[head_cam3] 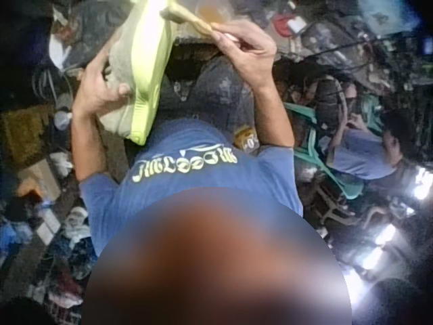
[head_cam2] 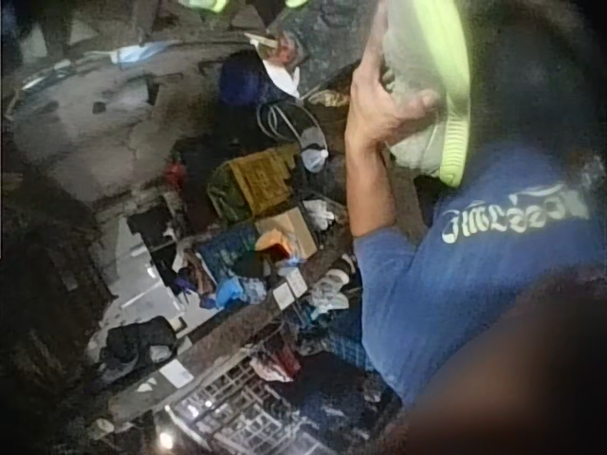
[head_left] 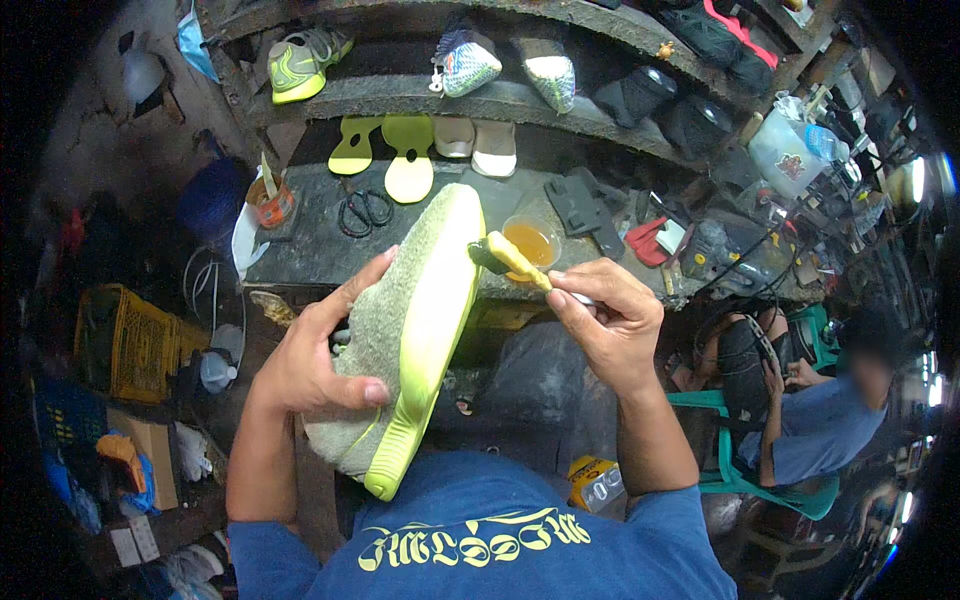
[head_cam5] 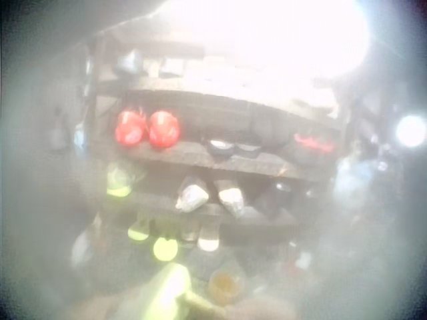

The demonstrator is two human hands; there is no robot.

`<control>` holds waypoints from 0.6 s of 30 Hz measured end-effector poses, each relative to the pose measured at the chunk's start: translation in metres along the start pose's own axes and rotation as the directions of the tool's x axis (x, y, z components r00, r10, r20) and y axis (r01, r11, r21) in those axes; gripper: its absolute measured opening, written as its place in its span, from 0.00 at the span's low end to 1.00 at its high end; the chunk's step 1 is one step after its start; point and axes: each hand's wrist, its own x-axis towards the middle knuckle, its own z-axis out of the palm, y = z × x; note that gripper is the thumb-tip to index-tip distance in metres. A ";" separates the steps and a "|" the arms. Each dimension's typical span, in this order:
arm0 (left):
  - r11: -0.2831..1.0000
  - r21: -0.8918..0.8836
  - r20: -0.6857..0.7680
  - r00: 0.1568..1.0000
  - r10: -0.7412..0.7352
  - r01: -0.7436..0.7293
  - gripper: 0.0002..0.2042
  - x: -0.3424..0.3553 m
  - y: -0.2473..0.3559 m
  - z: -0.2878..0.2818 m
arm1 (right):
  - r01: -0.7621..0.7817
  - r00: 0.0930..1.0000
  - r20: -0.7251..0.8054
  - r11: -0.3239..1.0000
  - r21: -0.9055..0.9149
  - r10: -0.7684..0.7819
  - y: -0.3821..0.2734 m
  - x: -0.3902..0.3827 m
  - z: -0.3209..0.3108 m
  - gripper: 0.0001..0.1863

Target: The person paints the soles of multiple shoes using a small brush and a yellow liquid from a cup. They handle a white sneaker with blue patterns and a bright yellow sneaker, repeatedly dipping the brush and applying the liquid to the sole surfaces.

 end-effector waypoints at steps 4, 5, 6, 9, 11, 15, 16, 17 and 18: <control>0.998 0.017 0.036 0.998 0.054 -0.055 0.59 -0.004 0.000 -0.002 | 0.032 0.999 -0.006 0.998 -0.054 -0.032 -0.002 0.003 -0.005 0.11; 0.997 0.033 0.050 0.996 0.069 -0.071 0.59 -0.005 0.000 -0.003 | 0.021 1.000 -0.003 0.998 -0.061 -0.022 -0.003 0.005 -0.007 0.11; 0.996 0.048 0.054 0.996 0.075 -0.078 0.59 -0.005 0.000 -0.004 | 0.050 0.999 -0.005 0.998 -0.045 -0.050 -0.003 0.006 -0.008 0.11; 0.993 0.078 0.076 0.993 0.085 -0.091 0.59 -0.007 0.000 -0.006 | 0.078 0.995 -0.061 0.997 0.004 -0.077 -0.003 0.009 -0.009 0.11; 0.992 0.084 0.082 0.993 0.086 -0.093 0.59 -0.007 0.000 -0.005 | 0.009 0.998 -0.055 1.000 0.022 -0.008 -0.003 0.009 -0.008 0.11; 0.993 0.059 0.052 0.993 0.103 -0.106 0.58 -0.006 -0.002 -0.001 | -0.036 0.999 -0.022 0.999 0.029 0.037 -0.003 0.005 -0.005 0.11; 0.993 0.049 0.045 0.994 0.102 -0.104 0.59 -0.005 -0.002 0.000 | -0.028 0.999 -0.016 0.999 0.037 0.028 -0.003 0.004 -0.004 0.12; 0.994 0.040 0.039 0.994 0.100 -0.102 0.59 -0.004 -0.003 0.000 | -0.017 1.000 -0.014 0.999 0.028 0.017 -0.003 0.004 -0.004 0.12; 0.994 0.045 0.037 0.994 0.099 -0.101 0.58 -0.004 -0.003 0.001 | -0.006 1.000 -0.012 1.000 0.019 0.006 -0.002 0.004 -0.004 0.12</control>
